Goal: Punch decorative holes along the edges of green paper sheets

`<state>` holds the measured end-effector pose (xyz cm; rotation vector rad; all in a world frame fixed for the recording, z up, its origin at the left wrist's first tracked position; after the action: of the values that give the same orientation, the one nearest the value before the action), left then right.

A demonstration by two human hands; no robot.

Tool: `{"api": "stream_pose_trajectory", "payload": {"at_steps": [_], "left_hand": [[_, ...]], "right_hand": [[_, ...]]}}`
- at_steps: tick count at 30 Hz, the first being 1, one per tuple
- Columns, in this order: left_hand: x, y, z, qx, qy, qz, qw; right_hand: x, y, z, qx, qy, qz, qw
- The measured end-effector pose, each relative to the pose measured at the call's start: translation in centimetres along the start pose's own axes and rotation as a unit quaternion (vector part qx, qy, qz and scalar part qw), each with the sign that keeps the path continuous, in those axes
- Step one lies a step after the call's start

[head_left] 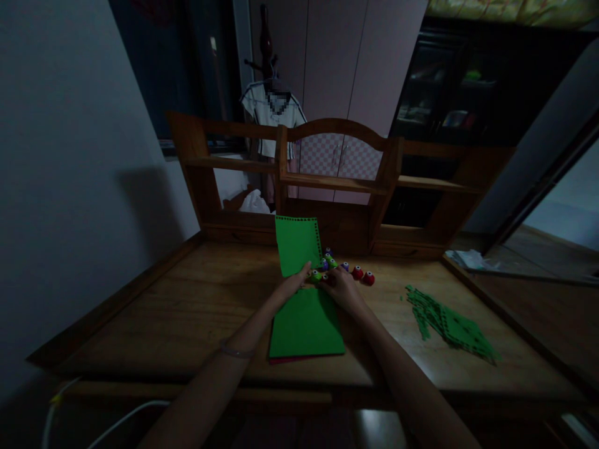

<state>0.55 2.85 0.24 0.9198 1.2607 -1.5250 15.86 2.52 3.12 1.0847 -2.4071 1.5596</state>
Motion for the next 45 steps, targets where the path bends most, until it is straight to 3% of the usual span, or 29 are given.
{"api": "stream_pose_trajectory", "payload": {"at_steps": [4, 13, 19, 29, 35, 40, 45], "left_hand": [[0.7, 0.2, -0.3, 0.012, -0.029, 0.010, 0.999], [0.6, 0.4, -0.7, 0.027, 0.003, 0.038, 0.999], [0.9, -0.1, -1.3, -0.012, 0.025, 0.030, 0.999], [0.6, 0.1, -0.4, 0.001, -0.006, 0.042, 0.999], [1.1, -0.4, -0.9, -0.036, -0.011, 0.003, 0.999], [0.8, 0.0, -0.8, -0.006, -0.004, 0.008, 1.000], [0.6, 0.2, -0.5, 0.022, 0.004, 0.042, 0.999]], "right_hand": [[0.1, -0.2, -0.1, -0.015, -0.002, -0.009, 1.000], [0.0, -0.4, -0.1, -0.031, 0.002, -0.018, 0.999], [0.0, -0.2, -0.1, -0.018, 0.005, -0.015, 1.000], [0.0, 0.0, -0.1, 0.002, 0.001, -0.020, 1.000], [-0.3, 0.1, -0.2, 0.002, 0.004, -0.019, 1.000], [-0.3, 0.1, -0.1, -0.004, 0.005, -0.024, 1.000], [-0.6, -0.8, -0.1, -0.038, 0.060, -0.053, 0.996]]}}
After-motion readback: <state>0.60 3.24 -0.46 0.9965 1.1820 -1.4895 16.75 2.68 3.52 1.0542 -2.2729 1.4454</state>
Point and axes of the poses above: each hand's wrist, its own z-axis away from the middle knuckle, its own y-axis out of the palm, x = y × z, the point moved 7 cm from there along -z, towards the middle knuckle, and after that the axes turned 3 degrees about z, right-handed, at the moved point
